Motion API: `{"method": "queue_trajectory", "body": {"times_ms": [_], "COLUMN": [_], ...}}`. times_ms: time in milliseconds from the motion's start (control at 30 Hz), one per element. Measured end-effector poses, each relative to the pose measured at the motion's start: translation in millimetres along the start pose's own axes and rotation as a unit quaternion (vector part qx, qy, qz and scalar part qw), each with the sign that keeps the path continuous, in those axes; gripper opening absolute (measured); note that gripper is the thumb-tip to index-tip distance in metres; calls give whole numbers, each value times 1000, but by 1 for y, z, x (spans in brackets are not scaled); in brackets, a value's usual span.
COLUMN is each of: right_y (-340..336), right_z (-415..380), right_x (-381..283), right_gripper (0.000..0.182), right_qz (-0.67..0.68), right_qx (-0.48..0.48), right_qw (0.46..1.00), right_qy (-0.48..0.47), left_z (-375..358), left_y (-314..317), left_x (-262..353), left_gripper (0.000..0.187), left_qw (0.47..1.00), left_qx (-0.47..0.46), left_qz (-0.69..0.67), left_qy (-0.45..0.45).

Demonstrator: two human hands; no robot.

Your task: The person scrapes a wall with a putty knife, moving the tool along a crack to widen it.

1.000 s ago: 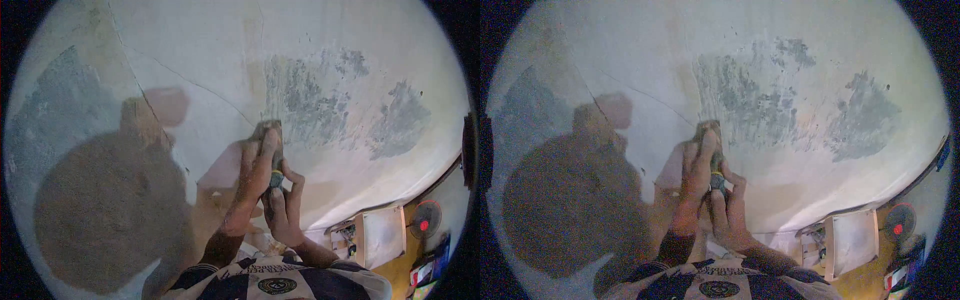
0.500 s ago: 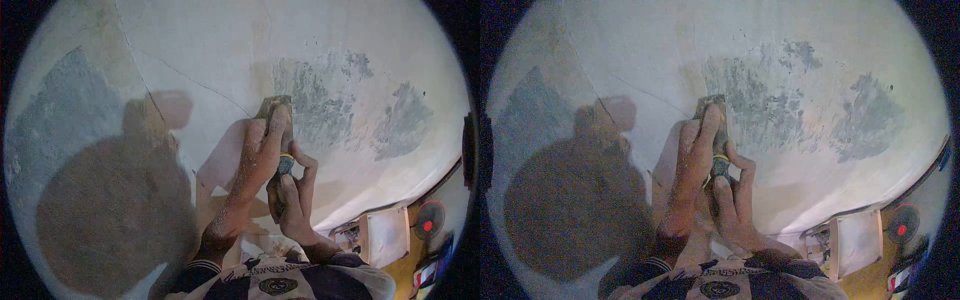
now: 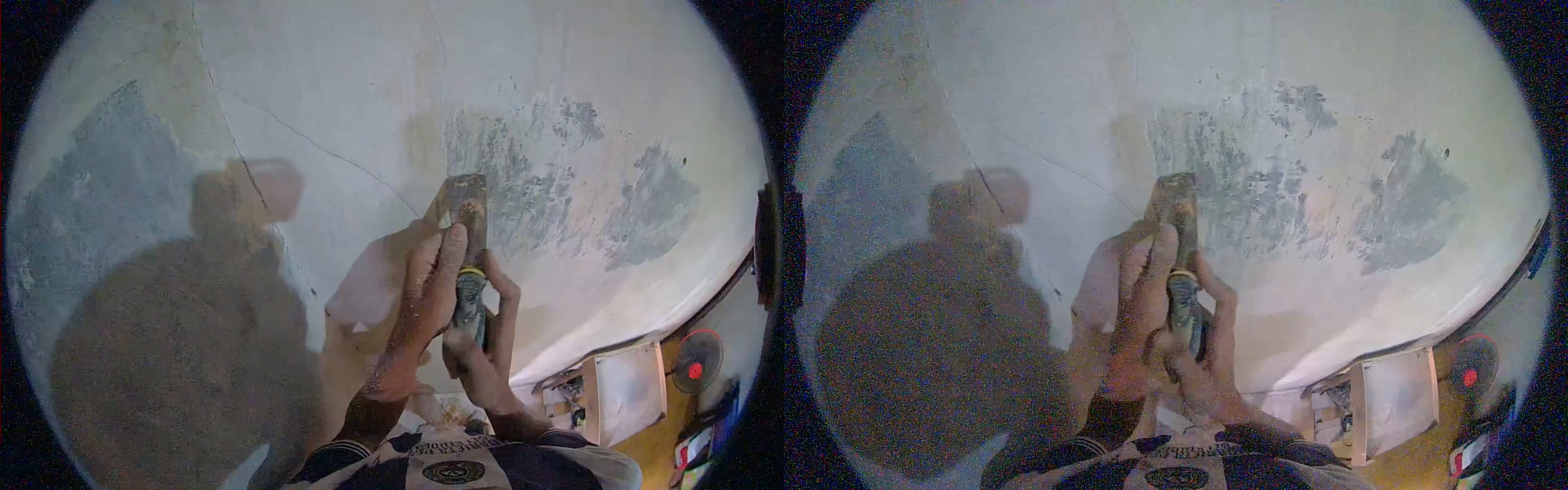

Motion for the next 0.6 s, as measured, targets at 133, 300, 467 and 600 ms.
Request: {"method": "queue_trajectory", "body": {"times_ms": [133, 300, 467, 600], "right_y": [-6, -8, 1, 7], "right_z": [-7, -9, 0, 5], "right_x": [-4, -3, 2, -9], "right_gripper": [68, 19, 28, 30], "right_qz": [5, 12, -101, -118], "right_qx": [-50, -150, -62, -40], "right_qw": [998, 989, 990, 988], "right_qy": [37, 16, -76, -92], "left_z": [-8, -8, -1, 2], "left_y": [-5, -5, -11, -6], "left_x": [-12, -10, -20, -5], "left_gripper": [35, 37, 39, 37], "left_qw": [1000, 999, 999, 998], "left_qx": [20, 8, 26, -35], "left_qz": [-8, -11, 40, -27], "left_qy": [11, -29, -1, -47]}}
Point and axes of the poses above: each hand's wrist, its own z-axis towards the middle knuckle, its own y-axis out of the palm, x = y × z, the point moved 6 cm from there along z, towards the middle knuckle, and after that the axes turned 7 degrees about -z, right-handed, at the moved point
